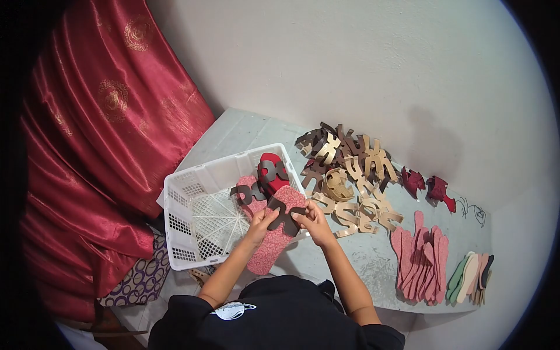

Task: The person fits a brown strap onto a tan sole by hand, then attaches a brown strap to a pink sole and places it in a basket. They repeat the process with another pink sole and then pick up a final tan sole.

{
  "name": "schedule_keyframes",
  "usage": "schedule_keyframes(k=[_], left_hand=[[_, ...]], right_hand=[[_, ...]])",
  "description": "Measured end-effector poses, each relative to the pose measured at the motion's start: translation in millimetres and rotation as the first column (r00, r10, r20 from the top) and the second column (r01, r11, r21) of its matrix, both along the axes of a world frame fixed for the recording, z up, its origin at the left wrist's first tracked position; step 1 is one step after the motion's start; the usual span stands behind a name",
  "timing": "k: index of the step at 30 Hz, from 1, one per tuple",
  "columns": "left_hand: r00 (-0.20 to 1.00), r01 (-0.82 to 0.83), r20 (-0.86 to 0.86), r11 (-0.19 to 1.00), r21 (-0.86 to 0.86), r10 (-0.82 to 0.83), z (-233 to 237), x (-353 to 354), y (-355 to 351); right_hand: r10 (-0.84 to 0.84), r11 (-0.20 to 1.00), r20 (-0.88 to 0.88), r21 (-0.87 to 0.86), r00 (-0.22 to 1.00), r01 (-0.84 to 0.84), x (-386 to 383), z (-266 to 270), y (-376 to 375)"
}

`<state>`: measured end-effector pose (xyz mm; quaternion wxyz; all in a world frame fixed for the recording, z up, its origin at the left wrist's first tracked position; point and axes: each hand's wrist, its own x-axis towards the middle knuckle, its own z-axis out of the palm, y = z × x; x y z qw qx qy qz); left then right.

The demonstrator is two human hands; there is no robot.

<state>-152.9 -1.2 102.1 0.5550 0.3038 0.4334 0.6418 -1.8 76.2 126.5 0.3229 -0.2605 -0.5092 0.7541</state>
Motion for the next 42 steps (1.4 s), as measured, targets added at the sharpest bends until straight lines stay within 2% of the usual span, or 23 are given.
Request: schedule_keyframes(k=[2, 3, 5, 6, 10, 13, 15, 18, 19, 21, 25, 27, 31, 33, 38, 42], left_hand=[[0.957, -0.043, -0.282, 0.995, 0.087, 0.066, -15, -3, 4], [0.957, -0.039, -0.283, 0.995, 0.091, 0.063, -9, -1, 6], [0.994, -0.091, 0.058, 0.993, -0.073, 0.096, 6, 1, 8], [0.991, 0.026, 0.135, 0.995, -0.096, -0.013, 10, -3, 9], [0.995, 0.09, 0.059, 0.977, -0.195, -0.08, 27, -6, 7], [0.984, 0.126, 0.153, 0.971, -0.201, -0.096, 34, -7, 3], [0.938, 0.263, 0.277, 0.95, -0.168, -0.211, 33, -13, 3], [0.963, 0.186, 0.213, 0.98, -0.075, -0.167, 27, -10, -1], [0.963, 0.183, 0.214, 0.98, -0.075, -0.164, 25, -9, -3], [0.968, 0.114, 0.242, 0.972, -0.204, -0.062, 21, -6, -7], [0.963, 0.088, 0.267, 0.984, -0.152, -0.045, 16, -6, -10], [0.983, 0.117, 0.158, 0.986, -0.116, -0.098, 21, -6, -14], [0.977, 0.131, 0.176, 0.989, -0.063, -0.119, 13, -8, -14], [0.997, 0.077, -0.015, 0.997, 0.027, -0.077, 20, -4, -17], [0.998, -0.036, -0.046, 0.999, 0.027, 0.038, 26, -8, -15], [0.993, -0.09, -0.071, 0.994, 0.061, 0.095, 16, -24, -11]], right_hand=[[-0.029, 1.0, -0.004, 0.007, 1.0, 0.029, 1, 1, 0], [-0.036, 0.998, -0.007, 0.054, 0.999, 0.036, 1, 5, -1], [-0.047, 0.994, -0.013, 0.103, 0.999, 0.048, 3, 7, 0], [-0.032, 0.99, -0.008, 0.138, 0.999, 0.033, 4, 7, 1], [-0.005, 0.977, -0.006, 0.215, 1.0, 0.006, 9, 1, 5], [0.004, 0.976, 0.001, 0.216, 1.0, -0.004, 12, 7, 1], [0.012, 0.979, 0.009, 0.202, 1.0, -0.014, 13, 5, 0], [0.024, 0.983, 0.015, 0.183, 1.0, -0.026, 12, 3, -4], [0.024, 0.984, 0.015, 0.177, 1.0, -0.026, 12, 3, -5], [0.03, 0.984, 0.016, 0.173, 0.999, -0.033, 11, 3, -6], [0.047, 0.983, -0.001, 0.18, 0.999, -0.046, 10, -1, -6], [0.044, 0.983, -0.014, 0.179, 0.999, -0.041, 9, -1, -7], [0.049, 0.987, -0.029, 0.152, 0.998, -0.044, 8, -1, -5], [0.06, 0.985, -0.03, 0.161, 0.998, -0.055, 5, -5, -1], [0.119, 0.967, -0.01, 0.229, 0.993, -0.114, -9, 5, 8], [0.238, 0.959, 0.024, 0.153, 0.971, -0.239, -25, 7, 20]])
